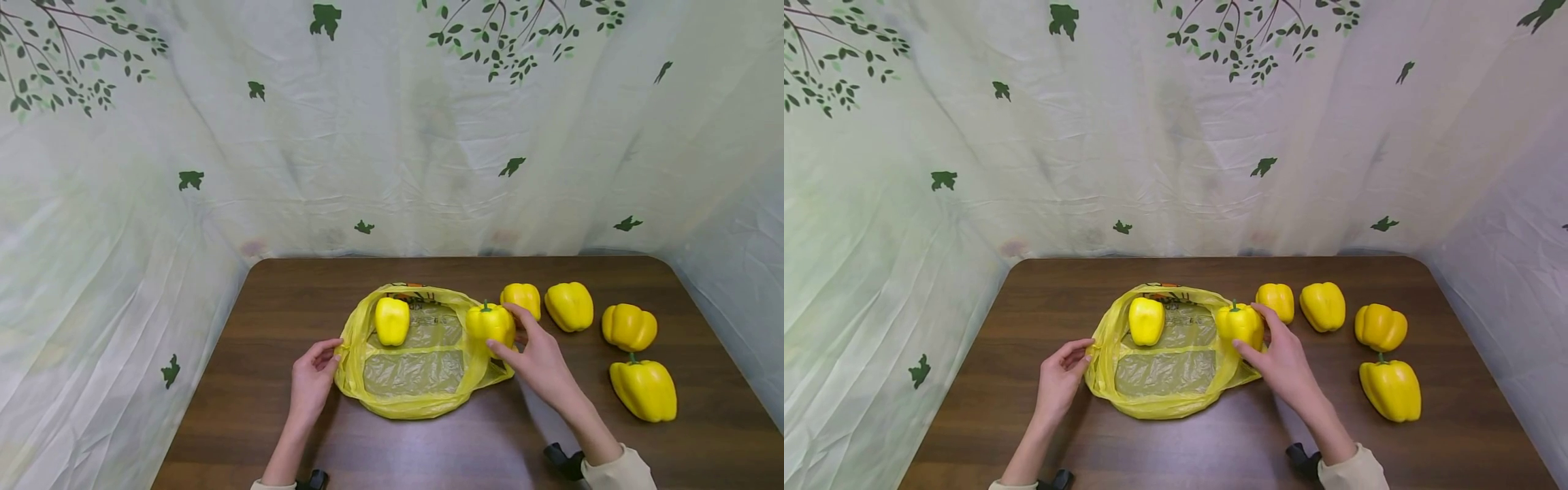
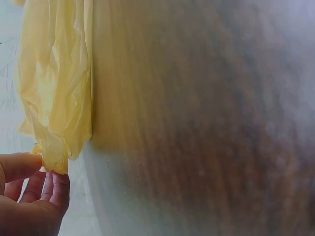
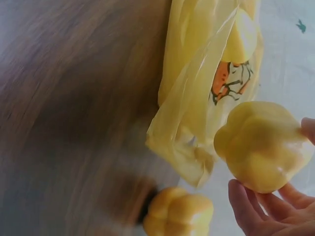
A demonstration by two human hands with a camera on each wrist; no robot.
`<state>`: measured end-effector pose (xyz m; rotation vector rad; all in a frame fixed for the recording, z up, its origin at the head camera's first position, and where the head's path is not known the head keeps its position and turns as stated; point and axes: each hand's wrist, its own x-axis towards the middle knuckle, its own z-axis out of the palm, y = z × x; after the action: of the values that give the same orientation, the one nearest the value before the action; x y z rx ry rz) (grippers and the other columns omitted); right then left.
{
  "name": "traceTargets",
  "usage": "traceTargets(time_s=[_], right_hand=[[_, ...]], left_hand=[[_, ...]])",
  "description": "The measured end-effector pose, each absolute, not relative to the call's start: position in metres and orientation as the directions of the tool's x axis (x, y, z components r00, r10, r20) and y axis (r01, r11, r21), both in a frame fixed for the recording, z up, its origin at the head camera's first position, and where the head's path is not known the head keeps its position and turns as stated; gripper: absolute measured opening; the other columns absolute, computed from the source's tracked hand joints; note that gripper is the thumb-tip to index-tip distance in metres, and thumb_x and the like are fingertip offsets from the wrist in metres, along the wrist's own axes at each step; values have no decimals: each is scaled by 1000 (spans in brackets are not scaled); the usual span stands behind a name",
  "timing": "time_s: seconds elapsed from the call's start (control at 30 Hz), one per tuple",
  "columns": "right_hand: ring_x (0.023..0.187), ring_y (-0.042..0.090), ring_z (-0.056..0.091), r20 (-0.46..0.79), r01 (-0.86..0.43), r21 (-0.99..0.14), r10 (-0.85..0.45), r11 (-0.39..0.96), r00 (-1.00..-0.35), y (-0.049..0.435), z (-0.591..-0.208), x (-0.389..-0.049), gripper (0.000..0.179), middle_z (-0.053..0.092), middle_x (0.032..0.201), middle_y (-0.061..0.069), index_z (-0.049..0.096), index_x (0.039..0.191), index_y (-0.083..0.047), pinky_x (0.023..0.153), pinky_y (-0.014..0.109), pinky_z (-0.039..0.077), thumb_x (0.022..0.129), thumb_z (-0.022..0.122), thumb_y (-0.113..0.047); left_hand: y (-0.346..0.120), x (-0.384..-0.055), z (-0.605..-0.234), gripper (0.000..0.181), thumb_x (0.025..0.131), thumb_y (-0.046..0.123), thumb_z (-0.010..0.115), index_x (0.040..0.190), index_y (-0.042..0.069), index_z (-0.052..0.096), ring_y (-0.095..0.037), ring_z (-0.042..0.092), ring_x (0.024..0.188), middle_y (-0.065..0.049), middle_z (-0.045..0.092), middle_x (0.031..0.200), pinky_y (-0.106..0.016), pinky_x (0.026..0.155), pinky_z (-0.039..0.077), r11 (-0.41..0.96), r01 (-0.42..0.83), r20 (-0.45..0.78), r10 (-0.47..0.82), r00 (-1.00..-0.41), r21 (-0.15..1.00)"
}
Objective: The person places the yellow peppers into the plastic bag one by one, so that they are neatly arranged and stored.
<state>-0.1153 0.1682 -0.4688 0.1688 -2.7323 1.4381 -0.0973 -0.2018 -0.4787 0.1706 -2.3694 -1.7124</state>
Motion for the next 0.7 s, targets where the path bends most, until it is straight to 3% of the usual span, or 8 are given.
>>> traceTargets(time_s=[0.17,0.4,0.7], right_hand=[[111,34,59,66,-94,-826,-69,555,-995,160,-469,-119,72,52,136,15,41,146,-16,86,47,53,86,75,-40],[118,34,55,44,-87,-857,-96,509,-994,150,-471,-126,71,51,139,15,41,145,-14,91,47,51,87,74,-38],[122,30,50,43,-105,-888,-148,447,-988,138,-474,-138,67,52,136,11,45,142,-15,95,47,49,86,76,-33]], left_hand=[[-201,-96,-476,24,87,-16,59,110,-12,67,-42,62,98,-29,65,108,-20,78,50,311,24,96,-218,-971,950],[-205,-99,-485,25,87,-16,59,110,-11,67,-44,61,99,-29,65,108,-21,78,50,296,33,100,-215,-971,955],[-214,-108,-517,27,88,-13,61,110,-3,71,-32,64,95,-20,69,107,-18,77,49,307,54,132,-239,-962,950]])
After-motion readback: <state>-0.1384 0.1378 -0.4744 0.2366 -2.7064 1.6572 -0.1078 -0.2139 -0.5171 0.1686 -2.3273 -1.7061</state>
